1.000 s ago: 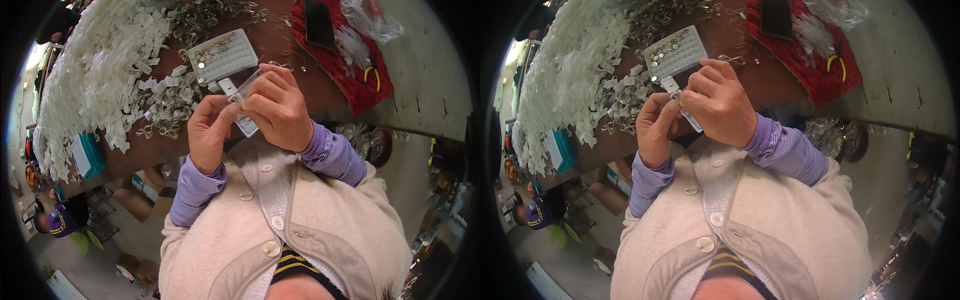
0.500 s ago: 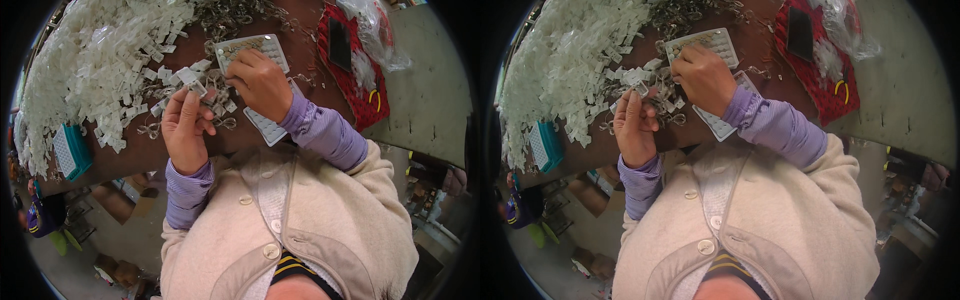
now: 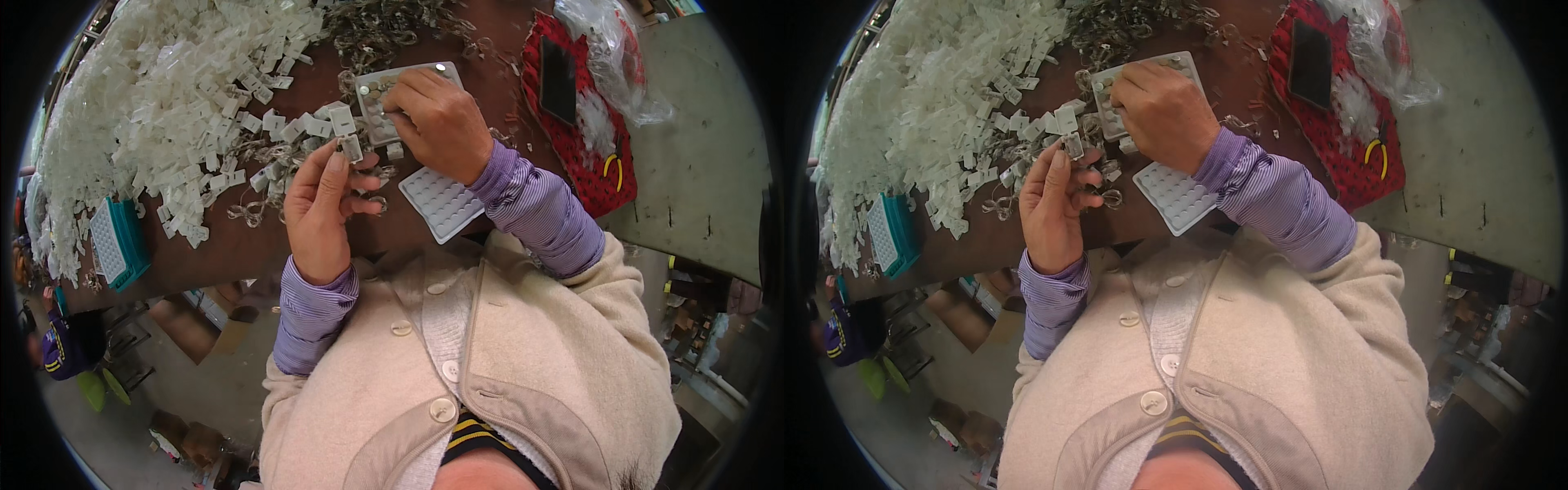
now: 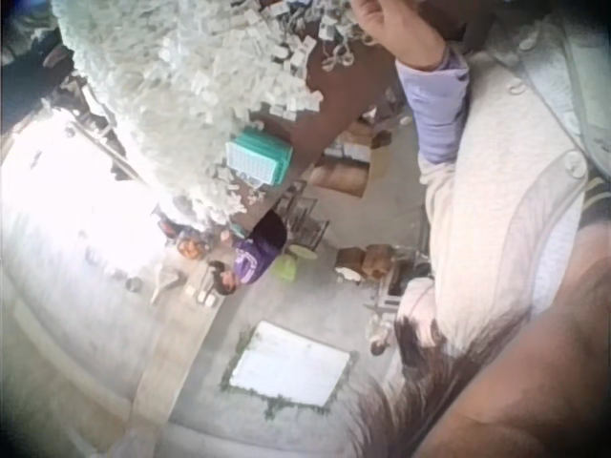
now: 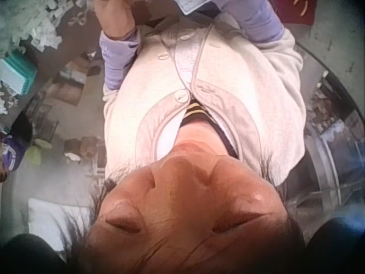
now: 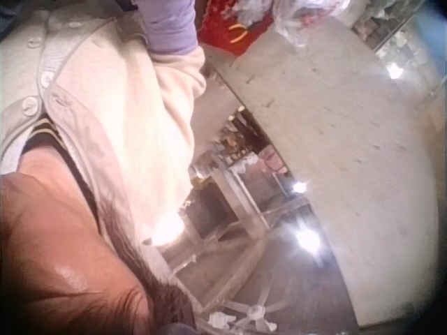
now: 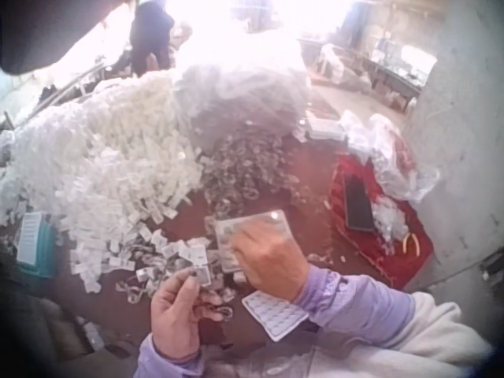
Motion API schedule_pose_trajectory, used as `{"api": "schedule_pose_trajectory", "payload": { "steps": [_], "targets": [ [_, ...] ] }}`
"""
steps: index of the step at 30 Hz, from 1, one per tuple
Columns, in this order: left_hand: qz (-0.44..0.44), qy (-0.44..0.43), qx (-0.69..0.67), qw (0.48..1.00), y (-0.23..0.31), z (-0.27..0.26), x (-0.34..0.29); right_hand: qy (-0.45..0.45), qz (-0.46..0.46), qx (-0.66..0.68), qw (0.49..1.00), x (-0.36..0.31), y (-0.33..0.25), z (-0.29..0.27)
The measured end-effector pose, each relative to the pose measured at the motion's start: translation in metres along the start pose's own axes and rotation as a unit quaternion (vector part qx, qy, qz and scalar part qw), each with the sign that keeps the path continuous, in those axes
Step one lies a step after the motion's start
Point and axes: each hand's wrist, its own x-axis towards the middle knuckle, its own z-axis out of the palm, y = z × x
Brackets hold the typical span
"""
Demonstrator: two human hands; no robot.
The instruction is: The person repeatedly picks small white plastic housings and metal contacts from a cluttered workbench, inserts the contacts into the housings, and uses a smartphone flashlight to inspect the interior. Completed units are placed into a white tray. The process is repeated for multiple units.
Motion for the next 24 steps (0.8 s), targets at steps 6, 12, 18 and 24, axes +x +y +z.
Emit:
{"api": "schedule_pose_trajectory", "payload": {
  "steps": [6,12,18,24],
  "targets": [
    [0.026,-0.007,-0.006,1.000,-0.008,0.008,0.000,0.050,0.014,0.042,0.998,-0.012,0.005,-0.004],
    [0.043,-0.003,-0.018,0.999,-0.006,0.002,-0.003,-0.027,-0.023,0.017,0.999,-0.004,0.010,0.013],
    [0.047,-0.003,0.030,0.998,-0.005,0.008,-0.009,0.066,0.013,0.135,0.989,-0.008,-0.019,-0.018],
    [0.065,-0.063,0.051,0.995,-0.013,0.035,-0.024,0.121,-0.045,0.127,0.983,-0.024,-0.046,-0.052]
  ]
}}
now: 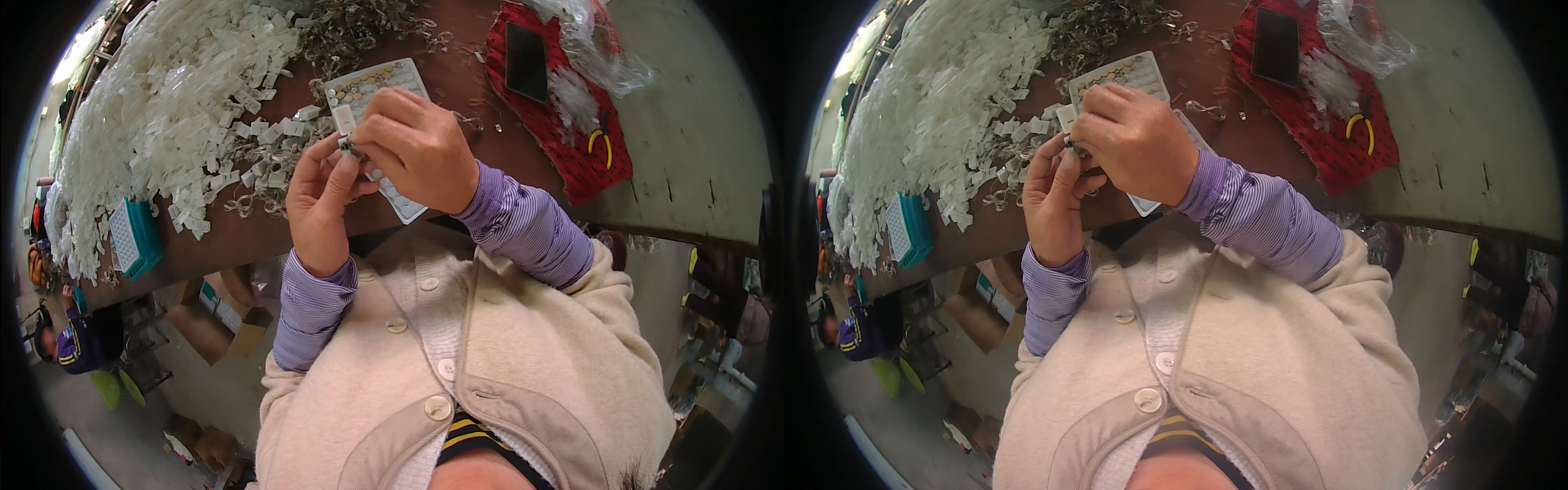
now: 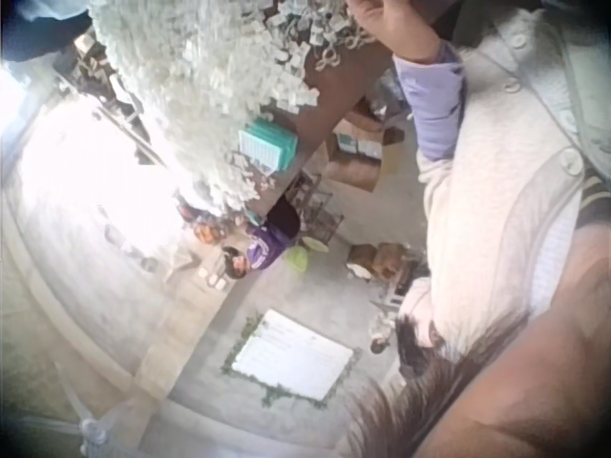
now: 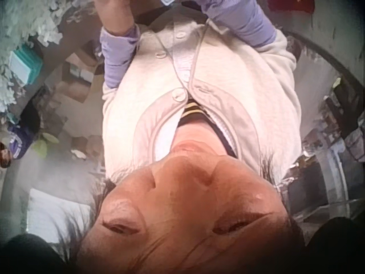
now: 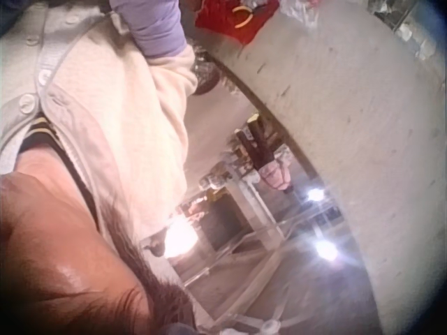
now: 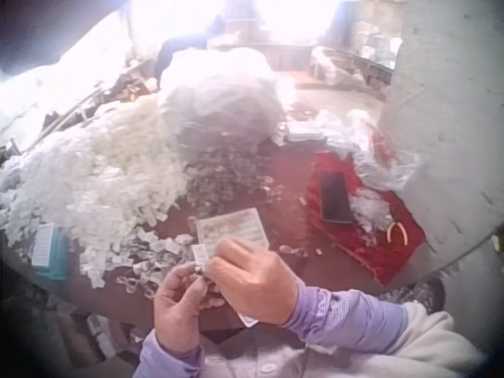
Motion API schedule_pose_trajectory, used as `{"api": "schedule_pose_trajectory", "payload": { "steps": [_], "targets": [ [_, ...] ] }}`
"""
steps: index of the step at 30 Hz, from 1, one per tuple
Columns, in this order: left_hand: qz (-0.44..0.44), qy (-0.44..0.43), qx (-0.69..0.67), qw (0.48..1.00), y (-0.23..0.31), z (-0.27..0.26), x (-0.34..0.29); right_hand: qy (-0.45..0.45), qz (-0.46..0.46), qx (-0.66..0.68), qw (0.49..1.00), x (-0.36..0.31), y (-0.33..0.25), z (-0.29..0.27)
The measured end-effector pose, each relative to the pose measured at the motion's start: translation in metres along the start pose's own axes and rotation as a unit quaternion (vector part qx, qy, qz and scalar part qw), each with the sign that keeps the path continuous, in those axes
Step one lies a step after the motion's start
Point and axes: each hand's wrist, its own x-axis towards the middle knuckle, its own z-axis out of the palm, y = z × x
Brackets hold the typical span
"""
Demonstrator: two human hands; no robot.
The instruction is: The person repeatedly picks small white plastic housings and metal contacts from a cluttered workbench, inserts the contacts into the housings, and uses a smartphone flashlight to inspect the interior. Completed units are placed into a white tray. The process is repeated for multiple units.
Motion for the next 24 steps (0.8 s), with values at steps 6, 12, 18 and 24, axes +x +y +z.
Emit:
{"api": "schedule_pose_trajectory", "payload": {
  "steps": [6,12,18,24],
  "targets": [
    [-0.016,-0.044,0.040,0.998,0.005,0.007,-0.001,-0.002,0.005,-0.009,1.000,-0.006,-0.008,-0.013],
    [-0.040,-0.024,0.002,0.999,0.008,-0.014,0.012,-0.016,0.013,0.049,0.999,0.003,0.000,0.007],
    [-0.036,-0.006,-0.096,0.995,0.006,-0.048,0.034,-0.079,0.023,-0.100,0.992,0.030,0.068,0.045],
    [-0.048,0.015,-0.104,0.993,0.006,-0.051,0.033,-0.176,-0.045,-0.153,0.971,0.032,0.075,0.062]
  ]
}}
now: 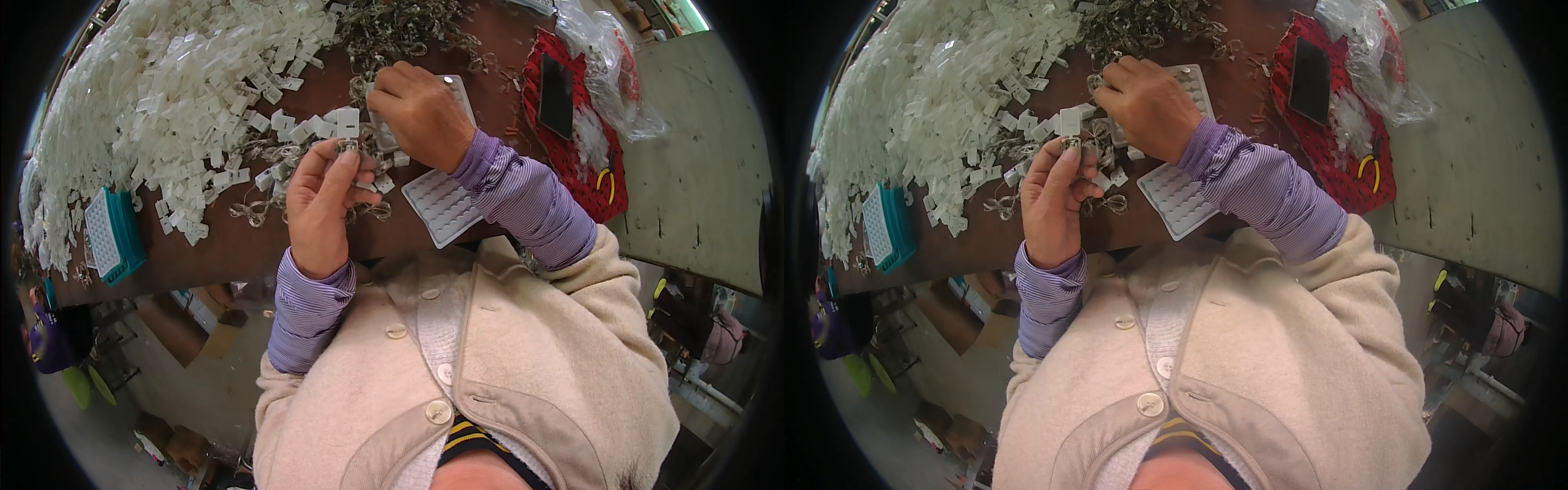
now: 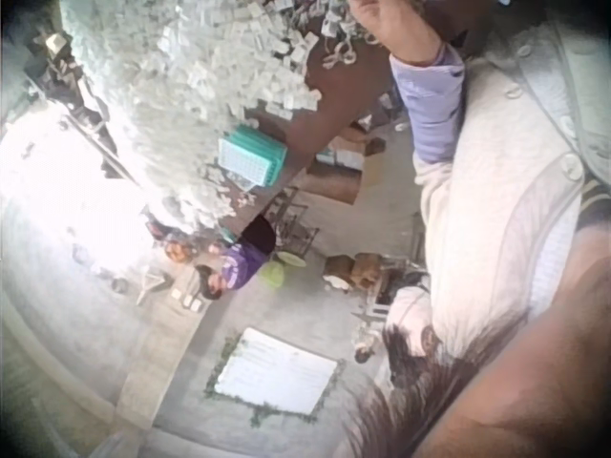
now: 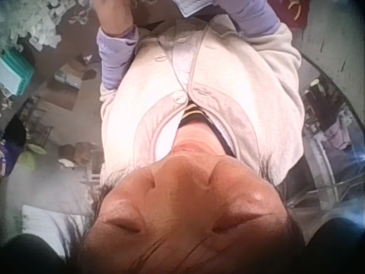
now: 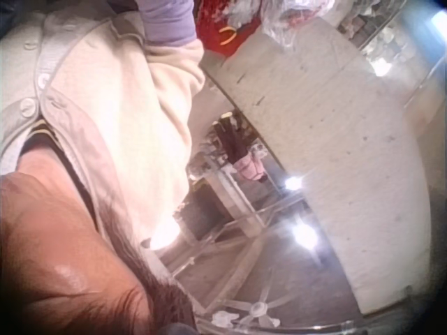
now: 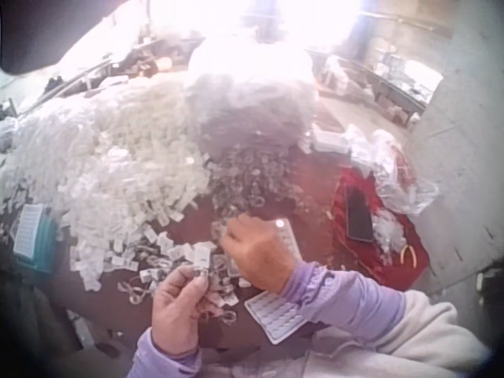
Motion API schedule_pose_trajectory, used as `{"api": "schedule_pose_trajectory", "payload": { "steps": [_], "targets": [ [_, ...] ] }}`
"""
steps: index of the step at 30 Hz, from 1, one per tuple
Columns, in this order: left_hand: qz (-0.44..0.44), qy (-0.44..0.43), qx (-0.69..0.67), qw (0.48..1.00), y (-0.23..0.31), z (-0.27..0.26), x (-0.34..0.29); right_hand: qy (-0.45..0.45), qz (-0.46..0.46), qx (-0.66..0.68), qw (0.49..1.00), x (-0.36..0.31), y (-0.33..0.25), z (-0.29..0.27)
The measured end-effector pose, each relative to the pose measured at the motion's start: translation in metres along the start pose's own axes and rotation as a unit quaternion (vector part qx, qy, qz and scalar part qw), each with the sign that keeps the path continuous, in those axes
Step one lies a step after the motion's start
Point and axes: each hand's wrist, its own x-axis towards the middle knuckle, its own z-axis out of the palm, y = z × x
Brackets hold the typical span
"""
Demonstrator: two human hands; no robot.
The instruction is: The person repeatedly picks small white plastic housings and metal contacts from a cluttered workbench, inserts the contacts into the housings, and uses a smartphone flashlight to inspect the interior. Completed units are placed into a white tray. The process is repeated for multiple units.
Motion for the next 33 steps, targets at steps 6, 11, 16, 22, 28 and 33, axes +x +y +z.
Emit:
{"api": "schedule_pose_trajectory", "payload": {
  "steps": [6,11,16,22,28,33],
  "targets": [
    [-0.004,0.001,0.112,0.994,0.002,0.025,-0.007,0.102,0.081,0.203,0.970,-0.019,-0.042,-0.047],
    [-0.016,-0.061,0.153,0.986,-0.006,0.048,-0.019,0.125,0.105,0.218,0.962,-0.048,-0.056,-0.078],
    [0.010,-0.095,0.235,0.967,-0.014,0.061,-0.023,0.113,0.206,0.262,0.936,-0.072,-0.062,-0.095],
    [-0.015,-0.088,0.182,0.979,-0.017,0.062,-0.020,0.178,0.251,0.329,0.893,-0.069,-0.064,-0.099],
    [-0.084,-0.130,0.185,0.971,-0.013,0.058,-0.025,0.148,0.143,0.130,0.970,-0.069,-0.063,-0.102],
    [-0.046,-0.125,0.198,0.971,-0.015,0.070,-0.033,0.205,0.140,0.089,0.965,-0.080,-0.068,-0.103]
  ]
}}
